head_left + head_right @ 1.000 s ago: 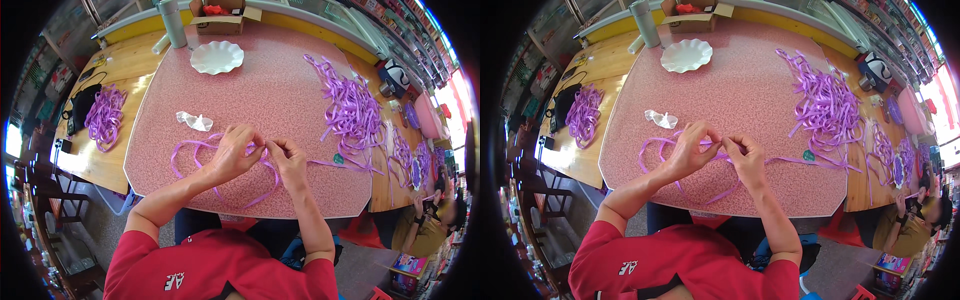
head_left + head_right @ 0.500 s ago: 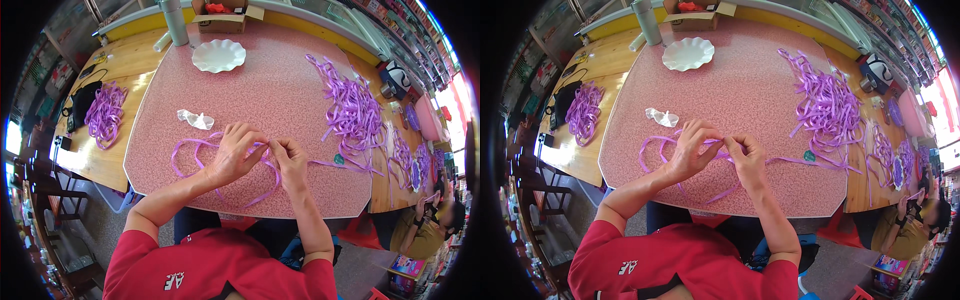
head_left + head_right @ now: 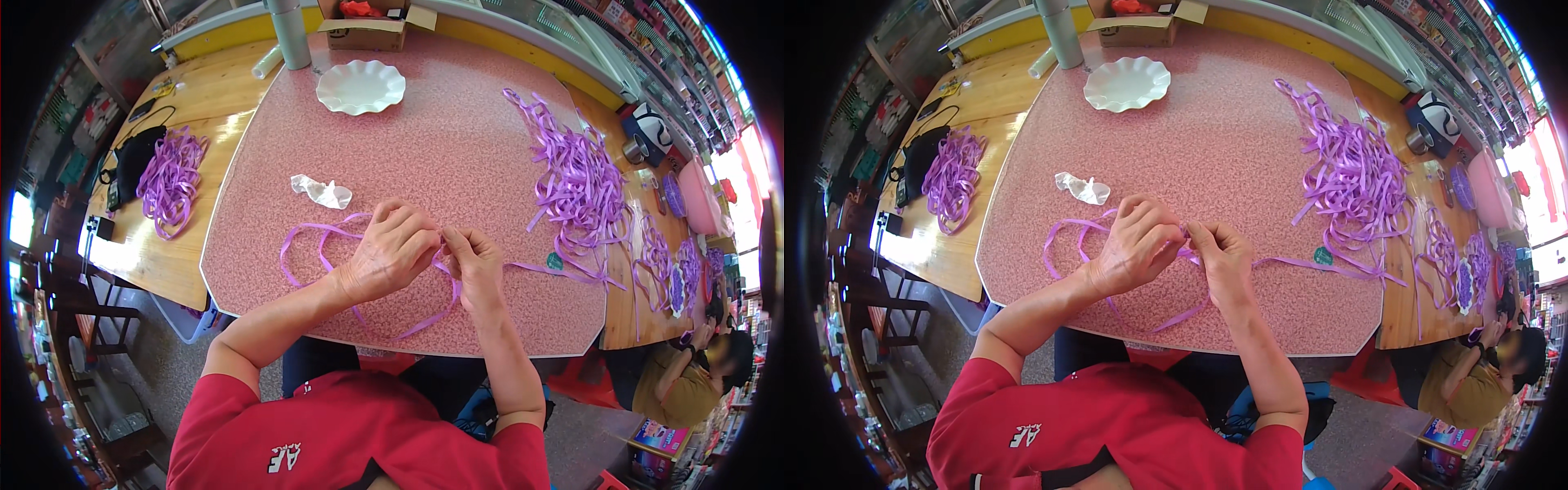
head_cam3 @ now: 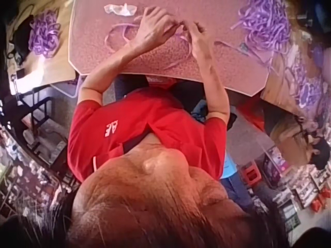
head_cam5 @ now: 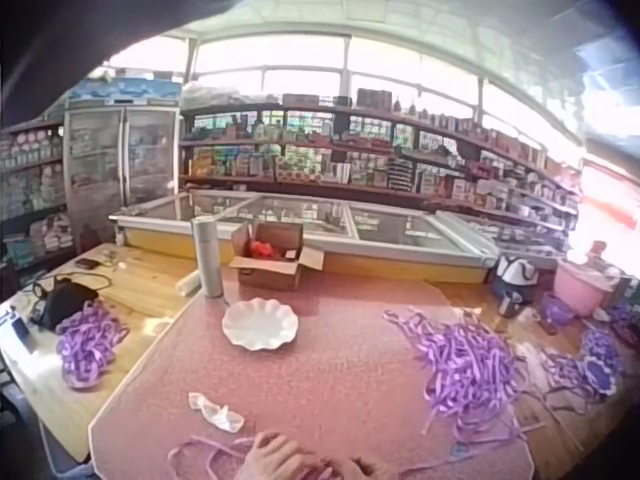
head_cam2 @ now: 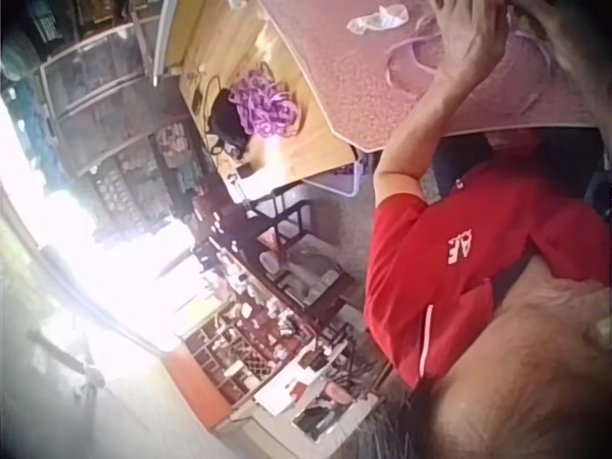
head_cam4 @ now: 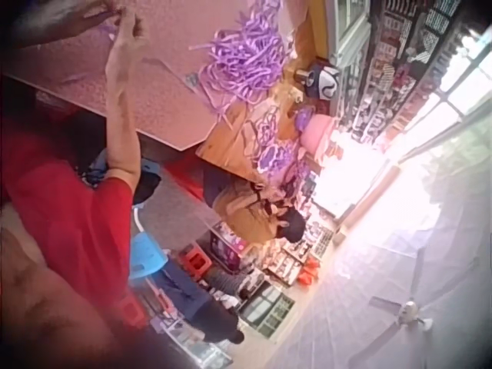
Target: Manually sorting and untangling pink ribbons on a workbench.
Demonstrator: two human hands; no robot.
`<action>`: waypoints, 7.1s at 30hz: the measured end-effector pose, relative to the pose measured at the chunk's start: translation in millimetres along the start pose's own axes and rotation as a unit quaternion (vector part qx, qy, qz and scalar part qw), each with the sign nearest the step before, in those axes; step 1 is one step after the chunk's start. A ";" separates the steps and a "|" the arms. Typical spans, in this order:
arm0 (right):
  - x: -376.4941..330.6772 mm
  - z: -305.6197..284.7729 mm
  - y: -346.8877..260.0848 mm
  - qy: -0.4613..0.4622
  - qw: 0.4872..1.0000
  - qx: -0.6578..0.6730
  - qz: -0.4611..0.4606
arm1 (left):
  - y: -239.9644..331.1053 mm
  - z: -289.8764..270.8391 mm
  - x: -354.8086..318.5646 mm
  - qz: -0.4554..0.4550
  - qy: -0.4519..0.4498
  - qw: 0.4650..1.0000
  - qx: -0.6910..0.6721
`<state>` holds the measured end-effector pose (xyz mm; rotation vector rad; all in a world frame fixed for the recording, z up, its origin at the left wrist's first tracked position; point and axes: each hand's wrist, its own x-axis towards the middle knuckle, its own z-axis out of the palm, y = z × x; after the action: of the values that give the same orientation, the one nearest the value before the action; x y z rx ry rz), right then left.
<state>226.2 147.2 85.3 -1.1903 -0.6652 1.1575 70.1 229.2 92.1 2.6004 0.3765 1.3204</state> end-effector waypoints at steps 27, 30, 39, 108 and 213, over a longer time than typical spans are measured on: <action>-3.9 5.6 2.4 0.022 0.931 -0.240 -0.274 | -3.0 10.4 -17.2 -0.426 -0.053 0.755 -0.497; -5.7 4.1 -0.5 0.020 0.979 -0.142 -0.148 | -4.4 11.3 -18.7 -0.410 -0.055 0.736 -0.536; -5.7 10.1 -5.7 -0.031 0.998 0.051 -0.026 | 0.9 7.1 -11.8 -0.338 0.006 0.870 -0.360; 3.9 12.6 -3.5 -0.025 0.976 -0.168 -0.136 | -13.6 10.8 -24.5 -0.342 0.046 0.866 -0.362; 15.2 -11.3 -21.2 -0.013 0.860 -0.355 -0.367 | -13.8 16.5 10.5 -0.336 -0.134 0.868 -0.341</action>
<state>248.2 158.4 99.5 -1.3223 -1.4923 0.2567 87.5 244.5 86.5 1.7628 0.5670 0.6607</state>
